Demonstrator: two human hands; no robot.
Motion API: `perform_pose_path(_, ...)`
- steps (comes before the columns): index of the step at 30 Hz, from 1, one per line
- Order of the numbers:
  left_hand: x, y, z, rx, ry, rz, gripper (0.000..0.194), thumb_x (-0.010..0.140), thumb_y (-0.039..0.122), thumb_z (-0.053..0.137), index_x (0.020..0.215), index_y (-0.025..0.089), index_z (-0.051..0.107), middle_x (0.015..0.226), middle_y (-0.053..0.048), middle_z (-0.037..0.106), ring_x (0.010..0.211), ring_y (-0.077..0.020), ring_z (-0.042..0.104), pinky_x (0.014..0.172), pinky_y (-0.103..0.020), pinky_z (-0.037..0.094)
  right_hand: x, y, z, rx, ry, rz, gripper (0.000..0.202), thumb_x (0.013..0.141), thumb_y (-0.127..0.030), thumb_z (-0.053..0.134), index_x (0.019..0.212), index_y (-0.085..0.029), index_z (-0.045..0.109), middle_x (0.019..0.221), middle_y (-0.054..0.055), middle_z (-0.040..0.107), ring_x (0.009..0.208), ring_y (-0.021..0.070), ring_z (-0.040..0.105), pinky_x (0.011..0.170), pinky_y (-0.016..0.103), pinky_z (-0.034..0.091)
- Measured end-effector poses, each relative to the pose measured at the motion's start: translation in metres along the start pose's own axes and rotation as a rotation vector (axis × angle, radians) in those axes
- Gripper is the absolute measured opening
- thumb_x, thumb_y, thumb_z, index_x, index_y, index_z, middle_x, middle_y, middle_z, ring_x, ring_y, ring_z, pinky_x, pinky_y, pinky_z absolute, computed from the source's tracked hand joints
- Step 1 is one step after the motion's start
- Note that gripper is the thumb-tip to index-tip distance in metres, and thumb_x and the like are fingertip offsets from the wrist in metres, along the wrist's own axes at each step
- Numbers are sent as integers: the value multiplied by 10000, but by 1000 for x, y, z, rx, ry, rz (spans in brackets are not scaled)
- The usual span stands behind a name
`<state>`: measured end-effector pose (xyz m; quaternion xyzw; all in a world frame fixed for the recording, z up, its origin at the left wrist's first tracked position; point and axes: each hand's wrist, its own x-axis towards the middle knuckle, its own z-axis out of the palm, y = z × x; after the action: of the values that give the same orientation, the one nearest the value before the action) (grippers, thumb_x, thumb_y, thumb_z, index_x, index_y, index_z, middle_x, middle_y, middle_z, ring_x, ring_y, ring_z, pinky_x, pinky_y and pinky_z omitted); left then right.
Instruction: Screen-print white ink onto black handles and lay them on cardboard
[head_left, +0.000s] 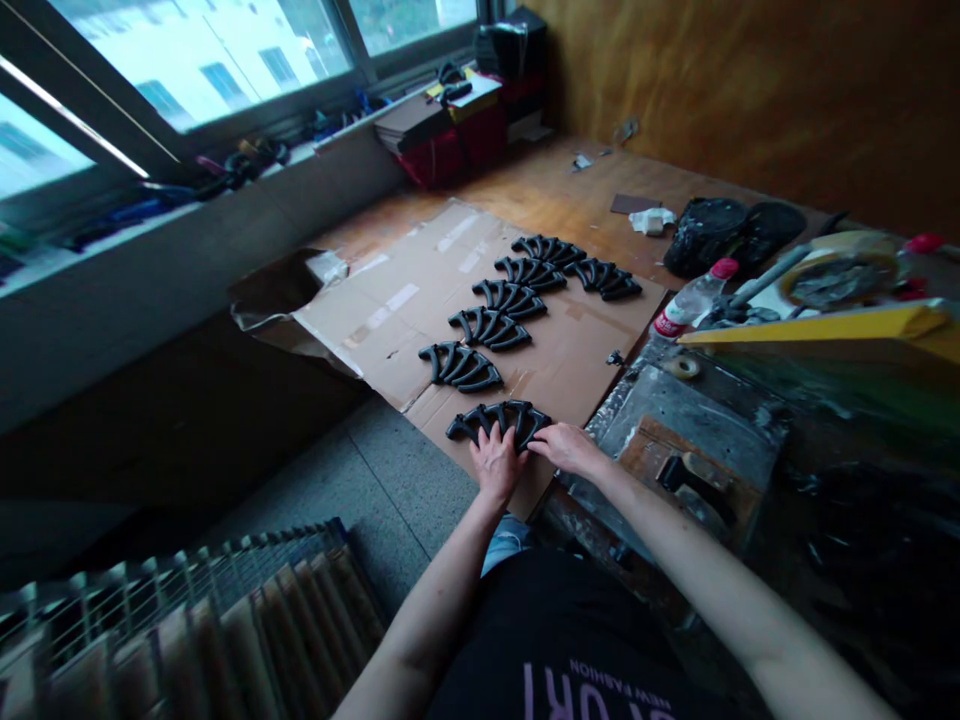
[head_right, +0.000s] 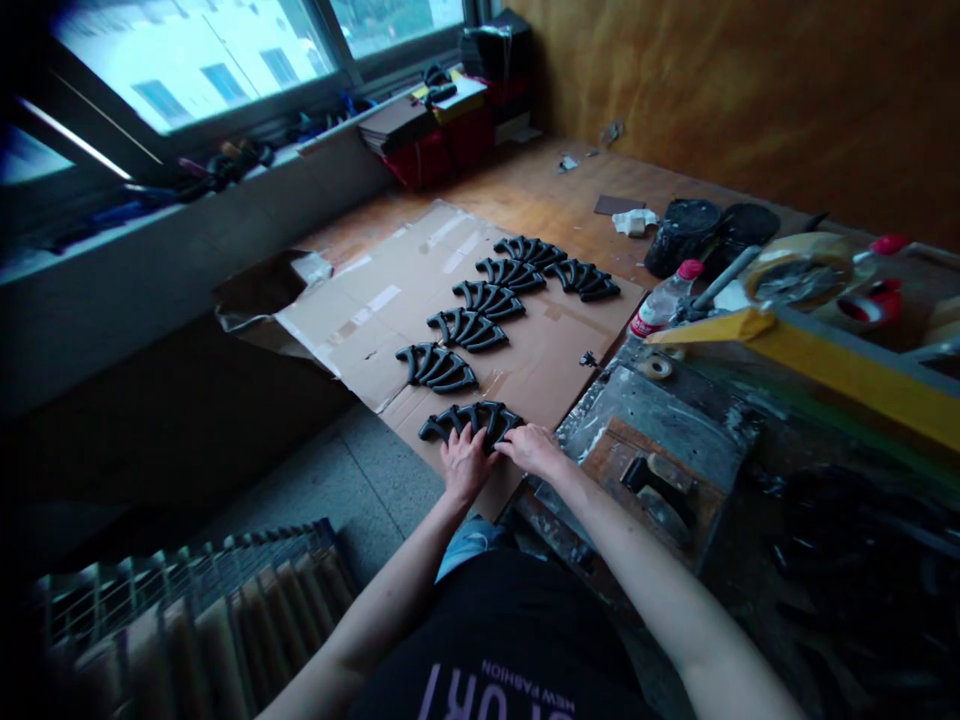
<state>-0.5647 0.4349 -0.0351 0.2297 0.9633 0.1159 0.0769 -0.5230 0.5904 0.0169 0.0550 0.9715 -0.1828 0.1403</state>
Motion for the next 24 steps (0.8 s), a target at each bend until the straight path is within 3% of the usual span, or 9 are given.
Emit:
perform_pose_path(3,5,-3,-8,7,7,8,563,821,444,629,1338,227,582,1460,-148,479,1353,-411,356,1051,-569,323,7,1,-3,88,-19,-18,315,940,-435,515,982,-228,748,972,82,744,935,234,686,816,310,494)
perform_pose_path(7,39,2,-34,14,81,79,562,805,404,654,1334,227,583,1452,-146,487,1358,-406,340,1068,-561,307,14,5,-12,208,160,-75,330,949,-373,509,1167,-192,678,1144,98,702,1050,228,650,913,331,490)
perform_pose_path(10,91,23,-58,-5,113,195,532,806,416,655,1303,233,600,1449,-144,486,1356,-400,332,1071,-556,301,30,18,-26,199,353,3,393,955,-350,490,1272,-155,618,1289,150,624,1163,258,591,996,397,463)
perform_pose_path(14,178,75,-76,-30,120,409,467,824,455,630,1242,245,629,1422,-129,501,1338,-387,338,1069,-559,293,62,59,-58,96,528,142,451,946,-329,493,1319,-87,570,1310,200,593,1242,292,520,1054,441,415)
perform_pose_path(17,235,120,-73,-39,25,532,464,815,462,641,1229,255,629,1373,-121,529,1297,-367,375,1041,-544,326,85,101,-81,4,547,277,471,950,-352,485,1311,-61,563,1261,206,615,1235,301,513,1044,427,411)
perform_pose_path(20,275,156,-56,-29,-89,607,409,815,433,637,1182,252,656,1290,-121,583,1216,-341,458,994,-519,383,103,138,-94,-30,475,433,479,972,-381,440,1269,-32,580,1204,221,639,1188,293,549,1022,401,413)
perform_pose_path(24,306,176,-31,-11,-138,639,347,797,357,648,1113,222,693,1197,-135,638,1143,-344,532,958,-528,425,125,167,-92,16,337,558,494,992,-418,384,1254,-57,596,1223,219,638,1209,276,549,1017,379,404)
